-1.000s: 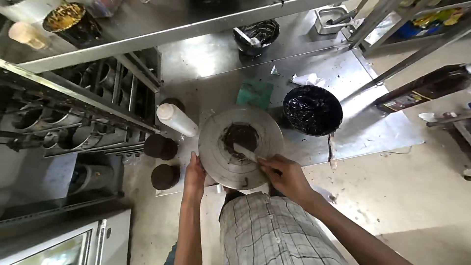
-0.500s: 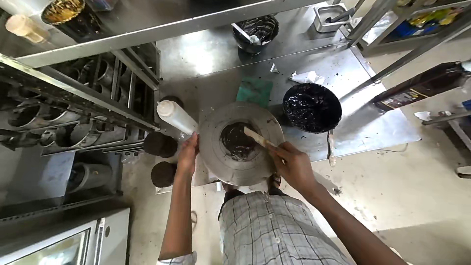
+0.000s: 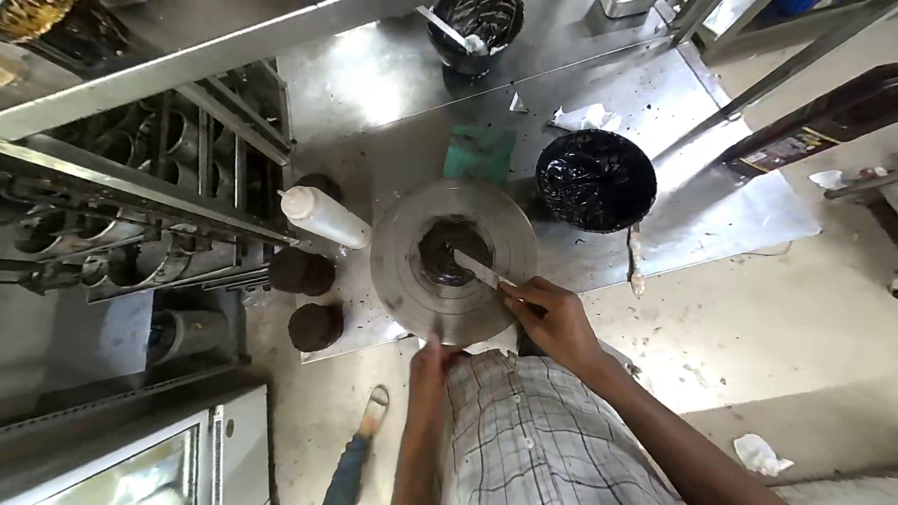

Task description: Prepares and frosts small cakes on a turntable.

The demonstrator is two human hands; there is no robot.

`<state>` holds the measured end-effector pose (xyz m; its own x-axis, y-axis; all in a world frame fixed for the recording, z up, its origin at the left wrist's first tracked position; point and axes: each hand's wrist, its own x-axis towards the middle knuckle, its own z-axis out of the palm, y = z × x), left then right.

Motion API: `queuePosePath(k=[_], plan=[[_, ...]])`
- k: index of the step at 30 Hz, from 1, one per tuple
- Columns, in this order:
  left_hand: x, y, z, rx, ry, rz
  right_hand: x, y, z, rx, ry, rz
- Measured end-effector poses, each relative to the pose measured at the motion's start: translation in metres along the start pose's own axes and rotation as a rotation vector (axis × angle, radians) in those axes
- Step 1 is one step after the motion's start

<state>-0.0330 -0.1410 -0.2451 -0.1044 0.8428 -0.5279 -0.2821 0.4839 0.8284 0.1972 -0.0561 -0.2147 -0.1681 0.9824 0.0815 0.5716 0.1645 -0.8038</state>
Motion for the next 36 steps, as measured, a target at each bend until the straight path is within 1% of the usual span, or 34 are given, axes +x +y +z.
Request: queuePosePath(k=[1,2,4,6,7,8,9,10,11,12,13,14,15,16,17,19,20,21,22,24,25,27,29,30,32,34,36], plan=[[0.005,0.009,-0.004,-0.071,0.096,-0.014,0.0,0.001,0.001,0.002,-0.002,-0.005],[0.01,0.016,-0.009,-0.141,0.158,-0.014,-0.001,0.001,0.003,0.012,-0.012,-0.004],[0.019,0.024,-0.02,-0.216,0.214,0.006,-0.002,-0.002,0.009,0.076,-0.068,0.02],[0.026,0.029,-0.029,-0.225,0.24,0.022,0.001,-0.009,0.018,0.269,-0.176,0.091],[0.03,0.032,-0.032,-0.222,0.254,0.027,0.006,-0.012,0.018,0.41,-0.232,0.145],[0.033,0.036,-0.035,-0.215,0.264,0.027,0.012,-0.013,0.014,0.553,-0.248,0.201],[0.034,0.039,-0.037,-0.205,0.273,0.025,0.02,-0.012,0.006,0.633,-0.2,0.251],[0.034,0.044,-0.039,-0.2,0.285,0.022,0.027,-0.008,-0.006,0.628,-0.101,0.29],[0.034,0.048,-0.04,-0.194,0.291,0.018,0.035,0.002,-0.021,0.532,0.012,0.317],[0.034,0.05,-0.041,-0.189,0.291,0.017,0.041,0.022,-0.035,0.361,0.123,0.316],[0.034,0.05,-0.043,-0.189,0.284,0.017,0.043,0.051,-0.047,0.156,0.216,0.295],[0.036,0.049,-0.044,-0.192,0.283,0.021,0.039,0.091,-0.056,-0.049,0.284,0.265],[0.037,0.047,-0.045,-0.196,0.28,0.023,0.025,0.132,-0.066,-0.222,0.318,0.245],[0.038,0.045,-0.047,-0.193,0.271,0.026,0.002,0.164,-0.079,-0.352,0.329,0.238],[0.038,0.043,-0.048,-0.187,0.259,0.032,-0.023,0.181,-0.095,-0.437,0.338,0.239],[0.04,0.039,-0.048,-0.175,0.247,0.062,-0.056,0.185,-0.136,-0.498,0.328,0.303],[0.04,0.036,-0.049,-0.168,0.231,0.077,-0.063,0.175,-0.156,-0.488,0.299,0.333],[0.041,0.034,-0.05,-0.152,0.219,0.09,-0.058,0.16,-0.174,-0.474,0.24,0.347],[0.043,0.034,-0.051,-0.129,0.208,0.101,-0.043,0.139,-0.187,-0.442,0.16,0.338],[0.047,0.032,-0.056,-0.09,0.182,0.112,0.006,0.083,-0.194,-0.374,-0.011,0.27],[0.049,0.03,-0.059,-0.065,0.165,0.108,0.037,0.048,-0.187,-0.366,-0.087,0.228],[0.049,0.024,-0.066,-0.016,0.082,0.109,0.095,-0.022,-0.162,-0.45,-0.247,0.072],[0.039,0.014,-0.064,0.033,-0.079,0.12,0.139,-0.086,-0.126,-0.676,-0.368,-0.188],[0.034,0.005,-0.057,0.038,-0.143,0.102,0.156,-0.115,-0.105,-0.783,-0.408,-0.323],[0.026,-0.02,-0.034,-0.061,-0.251,0.092,0.177,-0.165,-0.061,-0.979,-0.504,-0.539],[0.023,-0.035,-0.012,-0.165,-0.329,0.104,0.183,-0.199,-0.022,-1.194,-0.613,-0.65],[0.023,-0.041,0.0,-0.176,-0.382,0.083,0.181,-0.215,0.008,-1.369,-0.677,-0.735]])
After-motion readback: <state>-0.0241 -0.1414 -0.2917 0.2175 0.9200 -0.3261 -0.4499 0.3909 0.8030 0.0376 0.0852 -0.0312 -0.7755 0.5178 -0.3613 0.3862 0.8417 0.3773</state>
